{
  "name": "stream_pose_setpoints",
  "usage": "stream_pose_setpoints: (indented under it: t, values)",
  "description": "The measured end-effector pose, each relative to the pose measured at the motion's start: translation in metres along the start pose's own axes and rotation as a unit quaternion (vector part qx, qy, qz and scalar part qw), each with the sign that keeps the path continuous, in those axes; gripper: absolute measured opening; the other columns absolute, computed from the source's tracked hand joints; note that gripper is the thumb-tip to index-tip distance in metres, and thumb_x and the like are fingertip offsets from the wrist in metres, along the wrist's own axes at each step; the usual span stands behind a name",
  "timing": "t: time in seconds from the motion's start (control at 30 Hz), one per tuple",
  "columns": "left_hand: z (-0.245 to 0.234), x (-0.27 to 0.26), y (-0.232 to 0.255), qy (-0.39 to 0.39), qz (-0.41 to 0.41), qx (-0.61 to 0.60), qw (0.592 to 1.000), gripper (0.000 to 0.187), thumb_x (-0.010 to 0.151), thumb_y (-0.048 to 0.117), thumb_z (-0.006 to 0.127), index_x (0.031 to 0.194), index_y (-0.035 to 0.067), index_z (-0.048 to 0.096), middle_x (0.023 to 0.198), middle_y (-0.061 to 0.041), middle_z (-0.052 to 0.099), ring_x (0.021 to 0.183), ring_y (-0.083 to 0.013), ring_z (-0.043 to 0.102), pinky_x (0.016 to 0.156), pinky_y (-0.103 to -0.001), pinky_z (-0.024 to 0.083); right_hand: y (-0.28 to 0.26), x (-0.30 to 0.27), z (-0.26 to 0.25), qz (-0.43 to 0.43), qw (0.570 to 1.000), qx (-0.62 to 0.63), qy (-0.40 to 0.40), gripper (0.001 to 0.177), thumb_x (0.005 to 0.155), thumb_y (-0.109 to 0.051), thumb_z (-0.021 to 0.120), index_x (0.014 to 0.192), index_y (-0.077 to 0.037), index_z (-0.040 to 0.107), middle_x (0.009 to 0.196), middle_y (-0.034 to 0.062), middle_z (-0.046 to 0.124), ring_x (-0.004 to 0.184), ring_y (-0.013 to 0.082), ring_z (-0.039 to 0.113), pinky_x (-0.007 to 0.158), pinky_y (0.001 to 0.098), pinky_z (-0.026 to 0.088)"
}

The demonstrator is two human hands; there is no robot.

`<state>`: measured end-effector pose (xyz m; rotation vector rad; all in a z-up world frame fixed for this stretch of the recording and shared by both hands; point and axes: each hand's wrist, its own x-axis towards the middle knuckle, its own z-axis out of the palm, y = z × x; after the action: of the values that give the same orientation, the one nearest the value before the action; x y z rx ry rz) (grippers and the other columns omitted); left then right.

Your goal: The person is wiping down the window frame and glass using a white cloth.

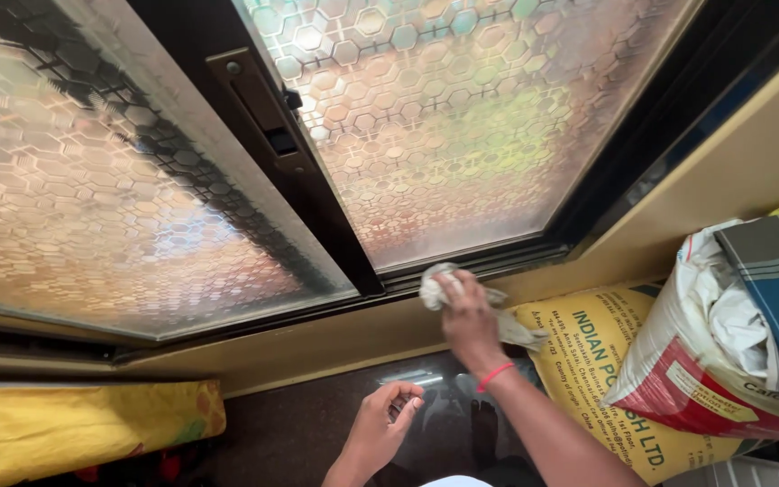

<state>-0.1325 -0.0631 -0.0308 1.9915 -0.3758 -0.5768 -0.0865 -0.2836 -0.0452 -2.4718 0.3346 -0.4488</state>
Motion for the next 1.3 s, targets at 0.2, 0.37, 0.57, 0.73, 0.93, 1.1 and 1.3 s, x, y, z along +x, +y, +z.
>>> stream_pose_setpoints:
  t: [0.2, 0.37, 0.57, 0.73, 0.93, 1.1, 1.3]
  values:
    - [0.001, 0.0, -0.015, 0.003, 0.004, -0.002, 1.0, 0.016, 0.09, 0.014, 0.073, 0.104, 0.006, 0.074, 0.084, -0.001, 0.075, 0.072, -0.0106, 0.066, 0.065, -0.027, 0.053, -0.043, -0.002, 0.043, -0.082, 0.997, 0.012, -0.005, 0.052, 0.083, 0.0, 0.062, 0.132, -0.016, 0.063, 0.134, 0.0172, 0.053, 0.118, 0.0382, 0.059, 0.09, 0.0479, 0.056]
    - [0.0, 0.005, -0.01, -0.005, -0.007, -0.01, 1.0, 0.016, 0.091, 0.015, 0.072, 0.104, 0.006, 0.074, 0.084, 0.0, 0.076, 0.071, -0.0104, 0.065, 0.065, -0.027, 0.053, -0.029, 0.001, 0.02, -0.065, 0.998, -0.001, -0.023, 0.052, 0.084, -0.001, 0.061, 0.132, -0.02, 0.064, 0.133, 0.0153, 0.052, 0.119, 0.0364, 0.059, 0.088, 0.046, 0.057]
    - [-0.003, 0.01, 0.003, -0.031, -0.041, -0.012, 0.999, 0.017, 0.093, 0.018, 0.07, 0.105, 0.007, 0.073, 0.083, 0.0, 0.074, 0.073, -0.0093, 0.063, 0.066, -0.027, 0.053, 0.042, 0.008, -0.019, 0.058, 0.995, -0.075, 0.014, 0.037, 0.098, -0.011, 0.057, 0.131, -0.024, 0.066, 0.13, 0.0151, 0.05, 0.113, 0.0331, 0.06, 0.084, 0.0439, 0.058]
    - [0.001, 0.012, -0.003, -0.038, -0.02, -0.016, 0.999, 0.016, 0.093, 0.017, 0.07, 0.105, 0.007, 0.074, 0.083, 0.001, 0.074, 0.073, -0.0091, 0.063, 0.067, -0.026, 0.053, 0.088, 0.011, -0.063, 0.124, 0.979, -0.133, 0.096, 0.045, 0.092, -0.007, 0.058, 0.132, -0.025, 0.068, 0.129, 0.0155, 0.054, 0.111, 0.0339, 0.061, 0.084, 0.0453, 0.057]
    - [0.007, 0.018, -0.003, -0.062, -0.033, -0.016, 0.997, 0.016, 0.094, 0.017, 0.069, 0.106, 0.008, 0.074, 0.083, 0.001, 0.073, 0.074, -0.0084, 0.065, 0.067, -0.026, 0.053, 0.108, 0.005, -0.042, 0.149, 0.976, -0.129, 0.087, 0.049, 0.096, 0.0, 0.053, 0.14, -0.019, 0.062, 0.133, 0.0267, 0.049, 0.11, 0.0395, 0.062, 0.079, 0.0429, 0.06]
    - [0.013, 0.021, 0.007, -0.057, -0.007, -0.008, 0.998, 0.016, 0.092, 0.016, 0.07, 0.105, 0.007, 0.074, 0.083, 0.002, 0.075, 0.07, -0.0086, 0.064, 0.065, -0.026, 0.053, 0.072, 0.002, -0.062, 0.085, 0.993, -0.074, 0.024, 0.052, 0.084, -0.004, 0.06, 0.134, -0.021, 0.061, 0.126, 0.0225, 0.05, 0.11, 0.0437, 0.059, 0.085, 0.0503, 0.055]
    - [0.018, 0.026, -0.008, -0.04, 0.053, -0.019, 0.998, 0.015, 0.091, 0.014, 0.073, 0.103, 0.005, 0.074, 0.081, 0.001, 0.073, 0.071, -0.0074, 0.065, 0.065, -0.024, 0.053, 0.108, 0.003, -0.072, 0.107, 0.978, -0.092, 0.154, 0.056, 0.085, -0.005, 0.063, 0.138, -0.018, 0.057, 0.119, 0.0236, 0.051, 0.108, 0.0455, 0.058, 0.084, 0.0523, 0.054]
